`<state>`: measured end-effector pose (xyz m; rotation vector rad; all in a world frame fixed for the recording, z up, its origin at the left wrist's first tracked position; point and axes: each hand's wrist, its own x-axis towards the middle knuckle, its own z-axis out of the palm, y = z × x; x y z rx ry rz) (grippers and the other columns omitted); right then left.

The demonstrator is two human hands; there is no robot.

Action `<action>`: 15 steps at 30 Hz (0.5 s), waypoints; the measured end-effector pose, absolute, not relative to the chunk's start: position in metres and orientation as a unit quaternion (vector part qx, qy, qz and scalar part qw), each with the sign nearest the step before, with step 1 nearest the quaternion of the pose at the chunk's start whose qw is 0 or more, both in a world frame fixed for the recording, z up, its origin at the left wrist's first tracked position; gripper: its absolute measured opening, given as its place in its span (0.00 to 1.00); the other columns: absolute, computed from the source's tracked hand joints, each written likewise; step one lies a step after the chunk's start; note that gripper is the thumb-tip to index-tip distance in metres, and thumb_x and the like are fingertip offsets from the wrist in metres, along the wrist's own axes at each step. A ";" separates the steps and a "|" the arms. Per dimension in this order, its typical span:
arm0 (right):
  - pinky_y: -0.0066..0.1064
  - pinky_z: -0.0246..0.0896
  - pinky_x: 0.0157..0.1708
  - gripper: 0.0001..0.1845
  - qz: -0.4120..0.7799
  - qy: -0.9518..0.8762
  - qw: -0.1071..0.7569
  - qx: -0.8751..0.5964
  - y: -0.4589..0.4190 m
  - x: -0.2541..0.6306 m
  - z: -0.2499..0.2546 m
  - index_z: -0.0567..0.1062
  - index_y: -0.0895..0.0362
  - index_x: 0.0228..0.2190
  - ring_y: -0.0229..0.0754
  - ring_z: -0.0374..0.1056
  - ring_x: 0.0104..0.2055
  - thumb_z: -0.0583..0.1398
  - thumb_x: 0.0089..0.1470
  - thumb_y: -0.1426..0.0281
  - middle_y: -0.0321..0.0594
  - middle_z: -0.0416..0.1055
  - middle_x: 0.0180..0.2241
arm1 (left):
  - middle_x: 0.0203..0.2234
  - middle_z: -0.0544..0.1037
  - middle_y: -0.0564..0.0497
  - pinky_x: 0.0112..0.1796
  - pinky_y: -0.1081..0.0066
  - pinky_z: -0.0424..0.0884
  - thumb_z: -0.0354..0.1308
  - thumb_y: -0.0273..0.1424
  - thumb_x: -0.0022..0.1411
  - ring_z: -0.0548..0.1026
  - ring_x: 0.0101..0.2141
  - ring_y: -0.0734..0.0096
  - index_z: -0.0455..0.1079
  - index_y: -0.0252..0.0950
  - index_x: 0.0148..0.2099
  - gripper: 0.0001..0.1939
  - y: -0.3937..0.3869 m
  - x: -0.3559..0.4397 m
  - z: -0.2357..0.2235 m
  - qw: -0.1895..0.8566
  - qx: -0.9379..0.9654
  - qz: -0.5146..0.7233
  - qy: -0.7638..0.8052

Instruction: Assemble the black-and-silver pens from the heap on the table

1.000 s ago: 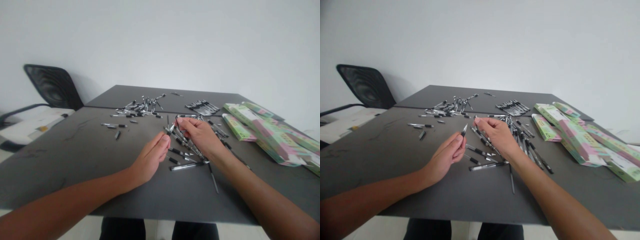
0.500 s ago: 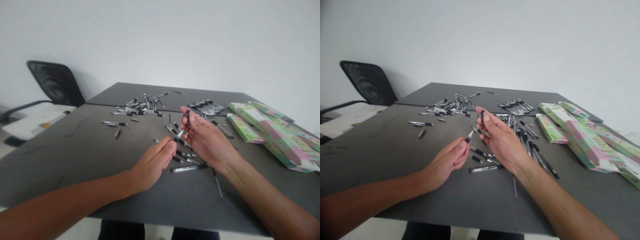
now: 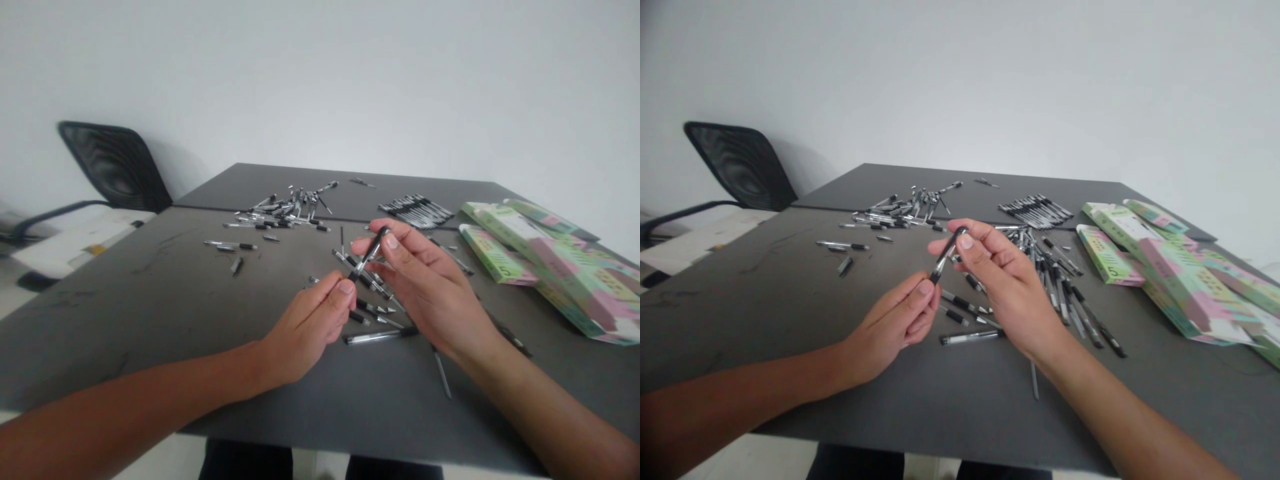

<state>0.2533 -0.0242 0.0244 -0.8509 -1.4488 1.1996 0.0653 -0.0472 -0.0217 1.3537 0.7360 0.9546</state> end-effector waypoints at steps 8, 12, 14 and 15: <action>0.40 0.71 0.55 0.16 0.492 -0.615 0.506 -0.351 -0.024 0.254 0.025 0.79 0.45 0.53 0.44 0.77 0.51 0.63 0.68 0.55 0.39 0.83 0.50 | 0.20 0.56 0.62 0.21 0.76 0.51 0.49 0.50 0.79 0.53 0.19 0.79 0.64 0.39 0.39 0.22 -0.047 0.065 -0.023 0.614 0.591 0.416 0.316; 0.40 0.72 0.53 0.17 0.479 -0.624 0.503 -0.358 -0.024 0.255 0.025 0.79 0.45 0.54 0.45 0.78 0.50 0.63 0.68 0.54 0.40 0.83 0.51 | 0.20 0.57 0.62 0.20 0.76 0.51 0.49 0.51 0.78 0.52 0.19 0.79 0.64 0.39 0.39 0.22 -0.047 0.065 -0.024 0.610 0.594 0.412 0.326; 0.40 0.73 0.54 0.16 0.476 -0.625 0.504 -0.359 -0.024 0.255 0.025 0.79 0.45 0.53 0.45 0.78 0.51 0.63 0.68 0.54 0.40 0.83 0.50 | 0.20 0.57 0.62 0.20 0.75 0.51 0.49 0.52 0.78 0.53 0.18 0.79 0.64 0.39 0.39 0.22 -0.047 0.065 -0.023 0.605 0.597 0.411 0.330; 0.41 0.73 0.54 0.16 0.475 -0.626 0.504 -0.358 -0.023 0.255 0.025 0.79 0.45 0.53 0.46 0.78 0.52 0.63 0.68 0.54 0.40 0.83 0.50 | 0.20 0.57 0.61 0.20 0.75 0.51 0.49 0.52 0.78 0.53 0.18 0.78 0.64 0.39 0.39 0.22 -0.046 0.065 -0.023 0.601 0.600 0.411 0.333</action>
